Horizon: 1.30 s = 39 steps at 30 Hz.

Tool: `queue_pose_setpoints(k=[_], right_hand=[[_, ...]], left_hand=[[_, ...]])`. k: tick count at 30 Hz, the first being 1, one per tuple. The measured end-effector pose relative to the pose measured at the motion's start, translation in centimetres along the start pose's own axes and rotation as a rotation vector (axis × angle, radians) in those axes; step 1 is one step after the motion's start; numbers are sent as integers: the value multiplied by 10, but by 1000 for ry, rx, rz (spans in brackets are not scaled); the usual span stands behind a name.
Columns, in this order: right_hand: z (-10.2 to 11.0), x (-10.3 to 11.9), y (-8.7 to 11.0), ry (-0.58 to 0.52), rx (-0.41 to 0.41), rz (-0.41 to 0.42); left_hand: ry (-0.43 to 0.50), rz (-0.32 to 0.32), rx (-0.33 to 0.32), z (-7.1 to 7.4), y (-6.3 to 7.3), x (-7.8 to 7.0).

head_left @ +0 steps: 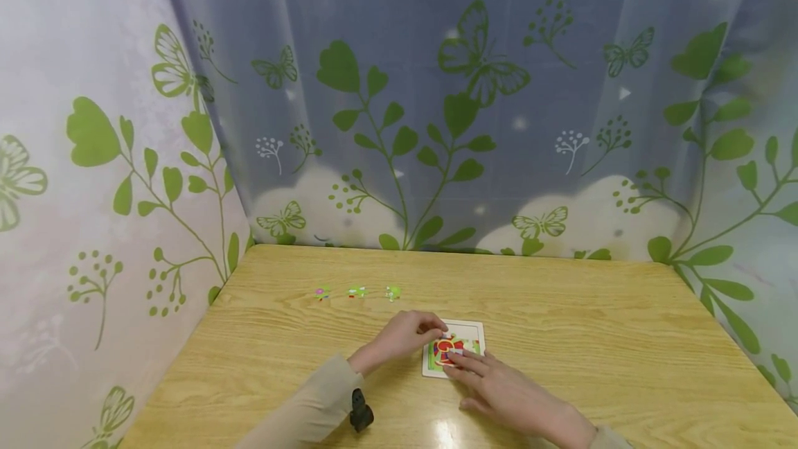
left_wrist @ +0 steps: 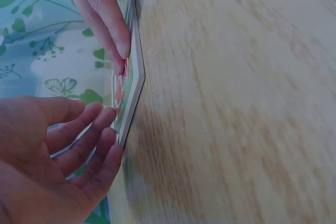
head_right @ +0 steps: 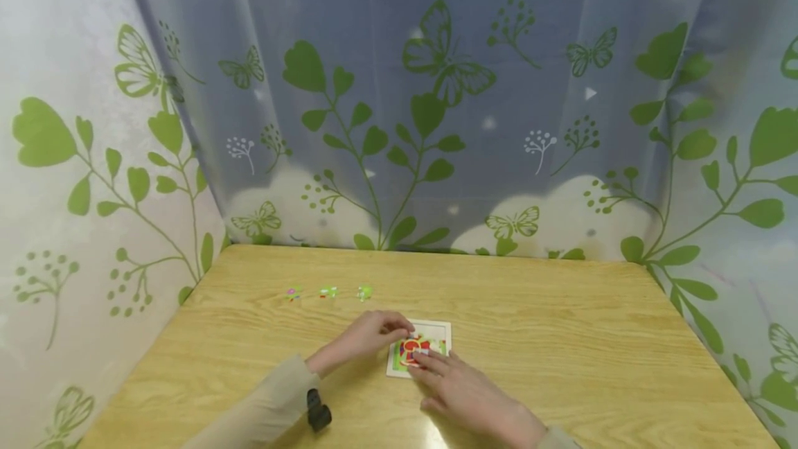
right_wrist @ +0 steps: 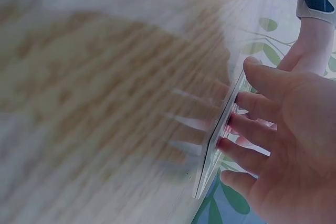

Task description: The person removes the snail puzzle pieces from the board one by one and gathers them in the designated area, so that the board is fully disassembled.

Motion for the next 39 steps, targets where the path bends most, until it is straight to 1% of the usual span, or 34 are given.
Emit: queue_pose_setpoints(k=[6, 13, 16, 21, 24, 33, 39], right_hand=[[3, 2, -1, 55, -25, 11], [2, 2, -2, 66, -23, 7], [2, 2, -2, 55, -23, 5], [2, 2, -2, 39, -10, -3], [2, 2, -2, 42, -10, -3], [1, 1, -1, 51, -20, 7], [0, 2, 0, 58, -32, 17]], left_hand=[[8, -8, -6, 3, -2, -1], [4, -28, -10, 6, -3, -2], [40, -43, -23, 8, -3, -2], [143, -47, -30, 9, -1, 4], [161, -37, -23, 8, 0, 7], [143, 11, -24, 7, 5, 15], [154, 44, -38, 7, 6, 20]])
Point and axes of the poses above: each hand's wrist, its own y-axis away from the middle knuckle, its own z-axis out of the back of the hand, x = y × z, the point moved 8 cm from there along -y, towards the middle knuckle, and after that the axes turned 9 degrees about x, right-handed, at the moved point
